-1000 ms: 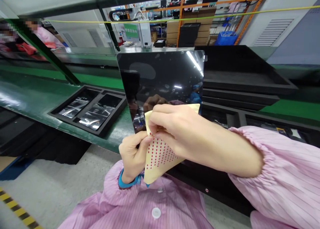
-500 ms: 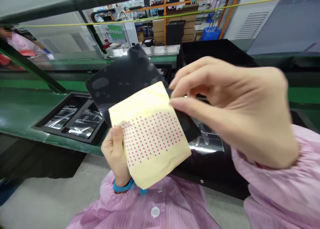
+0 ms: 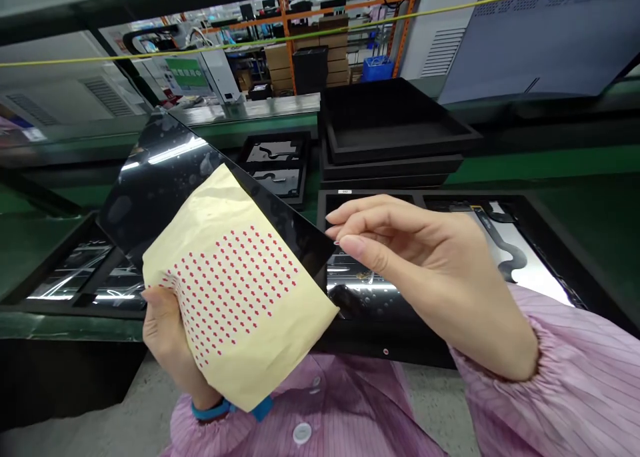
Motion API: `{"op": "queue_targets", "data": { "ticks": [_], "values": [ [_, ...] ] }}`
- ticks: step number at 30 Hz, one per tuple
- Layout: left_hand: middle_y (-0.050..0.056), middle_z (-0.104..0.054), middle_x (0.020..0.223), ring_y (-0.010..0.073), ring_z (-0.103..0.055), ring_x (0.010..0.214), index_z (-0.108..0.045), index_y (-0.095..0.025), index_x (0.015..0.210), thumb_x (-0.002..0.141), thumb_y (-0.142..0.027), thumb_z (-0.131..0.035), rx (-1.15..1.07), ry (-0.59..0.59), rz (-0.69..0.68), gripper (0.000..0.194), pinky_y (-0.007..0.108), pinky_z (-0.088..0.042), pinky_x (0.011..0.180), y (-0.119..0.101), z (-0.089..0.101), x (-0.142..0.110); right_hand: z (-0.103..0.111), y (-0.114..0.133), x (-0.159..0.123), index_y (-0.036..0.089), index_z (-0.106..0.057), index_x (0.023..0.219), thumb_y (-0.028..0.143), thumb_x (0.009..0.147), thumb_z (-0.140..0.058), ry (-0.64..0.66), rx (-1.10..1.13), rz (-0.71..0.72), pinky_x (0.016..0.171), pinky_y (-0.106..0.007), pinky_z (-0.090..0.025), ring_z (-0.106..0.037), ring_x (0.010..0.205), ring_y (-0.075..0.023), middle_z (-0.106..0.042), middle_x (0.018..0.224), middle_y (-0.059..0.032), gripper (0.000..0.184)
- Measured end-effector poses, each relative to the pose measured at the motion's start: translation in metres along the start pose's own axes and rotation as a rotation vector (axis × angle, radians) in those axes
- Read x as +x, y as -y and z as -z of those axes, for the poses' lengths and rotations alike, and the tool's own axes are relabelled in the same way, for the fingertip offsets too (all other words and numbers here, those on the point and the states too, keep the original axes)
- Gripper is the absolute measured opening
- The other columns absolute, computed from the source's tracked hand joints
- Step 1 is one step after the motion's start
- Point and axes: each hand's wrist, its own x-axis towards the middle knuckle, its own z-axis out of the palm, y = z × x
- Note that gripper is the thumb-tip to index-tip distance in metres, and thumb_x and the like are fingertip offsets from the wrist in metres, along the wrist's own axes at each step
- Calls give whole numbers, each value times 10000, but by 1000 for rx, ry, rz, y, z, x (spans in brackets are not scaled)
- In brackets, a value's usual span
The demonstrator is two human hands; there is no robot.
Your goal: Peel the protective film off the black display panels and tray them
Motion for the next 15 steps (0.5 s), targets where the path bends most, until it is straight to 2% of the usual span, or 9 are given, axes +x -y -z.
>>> {"op": "queue_targets", "data": {
  "ticks": [6, 9, 13, 15],
  "values": [
    [-9, -751, 881, 161, -700, 833, -740, -240, 982, 891, -385, -553, 20, -64, -58, 253, 244, -563, 742, 2, -3, -3, -6, -2, 4, 229, -678, 777, 247, 849, -673, 7, 17, 0, 755, -52, -513, -639, 899, -67, -668, 980, 32, 74],
    [-15, -742, 820, 158, -691, 760, -746, -224, 914, 852, -428, -602, 51, -94, -117, 257, 245, -558, 685, 7, -2, -5, -12, -5, 3, 208, -671, 757, 177, 828, -674, -59, -26, 54, 720, -83, -535, -643, 854, -77, -673, 941, 20, 77],
    [-13, -726, 852, 152, -662, 758, -732, -207, 860, 861, -414, -593, 53, -141, -226, 249, 263, -538, 692, 11, -5, -10, -21, -12, 4, 188, -635, 735, 127, 815, -651, -165, -86, 117, 725, -139, -552, -637, 828, -93, -666, 903, 4, 102],
    [-21, -690, 749, 142, -630, 692, -709, -195, 786, 862, -388, -597, 51, -155, -261, 236, 262, -513, 652, 13, -4, -12, -22, -17, 6, 181, -618, 706, 143, 804, -653, -178, -87, 107, 706, -165, -555, -631, 807, -104, -658, 879, -8, 111]
  ]
}}
